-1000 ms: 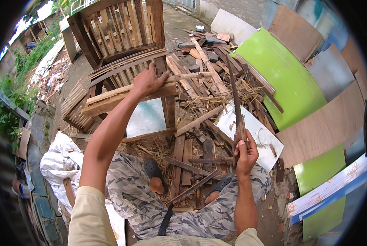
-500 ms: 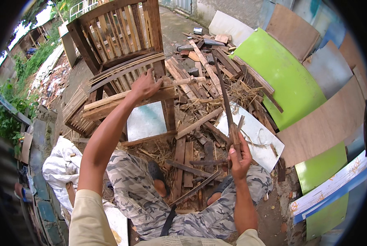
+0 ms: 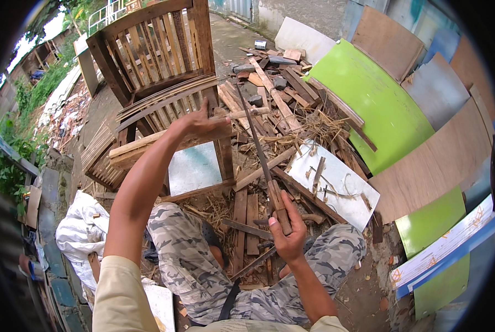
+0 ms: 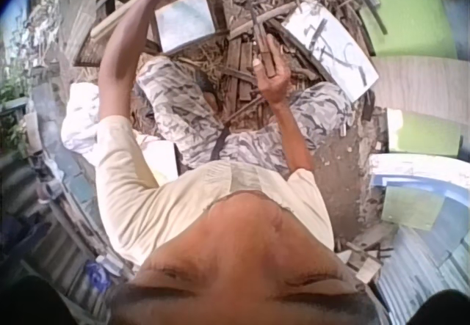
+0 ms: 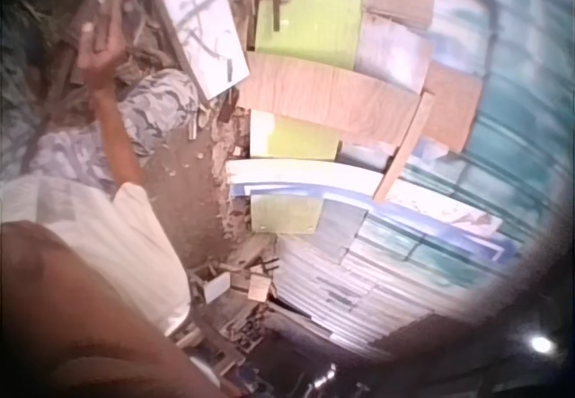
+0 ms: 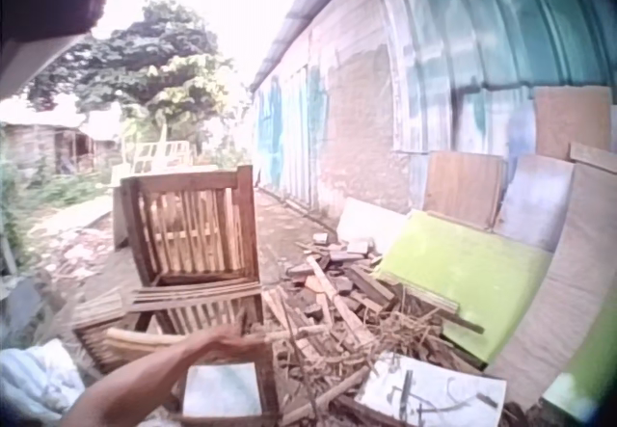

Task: The person uses a metal pry bar to remove a wooden slat from a wooden chair. They repeatedly insert the tool under the slat and lever it upward to detach it from the chair frame.

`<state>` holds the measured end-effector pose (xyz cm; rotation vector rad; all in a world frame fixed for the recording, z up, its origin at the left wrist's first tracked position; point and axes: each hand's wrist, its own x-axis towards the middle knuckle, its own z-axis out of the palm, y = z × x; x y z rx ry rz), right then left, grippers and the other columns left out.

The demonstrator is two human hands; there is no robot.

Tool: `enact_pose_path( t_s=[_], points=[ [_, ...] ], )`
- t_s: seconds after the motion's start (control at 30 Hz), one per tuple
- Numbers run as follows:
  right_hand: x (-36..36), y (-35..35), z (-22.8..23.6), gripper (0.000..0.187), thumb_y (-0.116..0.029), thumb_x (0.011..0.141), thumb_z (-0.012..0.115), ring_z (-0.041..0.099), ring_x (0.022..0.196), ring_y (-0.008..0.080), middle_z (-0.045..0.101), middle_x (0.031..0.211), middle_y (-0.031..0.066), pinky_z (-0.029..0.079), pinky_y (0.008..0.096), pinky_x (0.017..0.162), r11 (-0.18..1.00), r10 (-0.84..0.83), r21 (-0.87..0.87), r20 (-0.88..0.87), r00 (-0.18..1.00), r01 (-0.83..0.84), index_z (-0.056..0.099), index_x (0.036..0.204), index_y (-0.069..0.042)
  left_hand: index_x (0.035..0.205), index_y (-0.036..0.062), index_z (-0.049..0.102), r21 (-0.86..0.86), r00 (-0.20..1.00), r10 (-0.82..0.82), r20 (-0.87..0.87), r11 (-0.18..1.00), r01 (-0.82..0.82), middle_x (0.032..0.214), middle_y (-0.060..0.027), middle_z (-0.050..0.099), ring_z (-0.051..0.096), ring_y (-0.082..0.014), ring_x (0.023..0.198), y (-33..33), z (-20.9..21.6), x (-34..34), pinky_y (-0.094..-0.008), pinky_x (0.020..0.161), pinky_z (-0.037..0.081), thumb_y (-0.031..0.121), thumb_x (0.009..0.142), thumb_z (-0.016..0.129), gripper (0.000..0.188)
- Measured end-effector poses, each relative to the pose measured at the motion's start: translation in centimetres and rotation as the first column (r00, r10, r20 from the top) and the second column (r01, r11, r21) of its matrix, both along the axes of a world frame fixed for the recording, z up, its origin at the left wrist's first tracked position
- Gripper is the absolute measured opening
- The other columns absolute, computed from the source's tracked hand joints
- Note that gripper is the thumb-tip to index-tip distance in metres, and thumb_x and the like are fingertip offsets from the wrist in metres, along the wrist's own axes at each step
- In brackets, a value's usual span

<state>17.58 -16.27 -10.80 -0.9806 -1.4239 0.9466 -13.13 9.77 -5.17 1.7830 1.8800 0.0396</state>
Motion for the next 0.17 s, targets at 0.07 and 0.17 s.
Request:
enact_pose_path(
  t_s=[0.07,0.17],
  points=[
    [-0.3,0.0,0.1,0.058,-0.007,0.092,0.063,0.065,0.107,0.0173,0.067,0.126,0.0185,0.050,0.0282,0.092,1.000,-0.003,0.003,0.006,1.000,0.003,0.046,0.146,0.007,0.158,0.0010,-0.012,-0.007,1.000,0.011,0.008,1.000,-0.011,0.157,-0.0339,0.027,0.031,-0.0434,0.147,0.5,-0.3,-0.1,-0.0507,0.122,0.025,0.096,0.066,0.051,0.146],
    [-0.8,0.0,0.1,0.057,-0.008,0.092,0.063,0.065,0.108,0.0178,0.066,0.127,0.0194,0.051,0.0278,0.091,1.000,-0.002,0.002,0.011,1.000,0.002,0.047,0.145,0.007,0.158,0.0016,-0.011,-0.043,0.999,0.017,-0.033,0.999,-0.019,0.160,-0.0313,0.023,0.026,-0.0424,0.149,1.8,-0.4,-0.3,-0.0503,0.123,0.024,0.095,0.070,0.047,0.141]
  ],
)
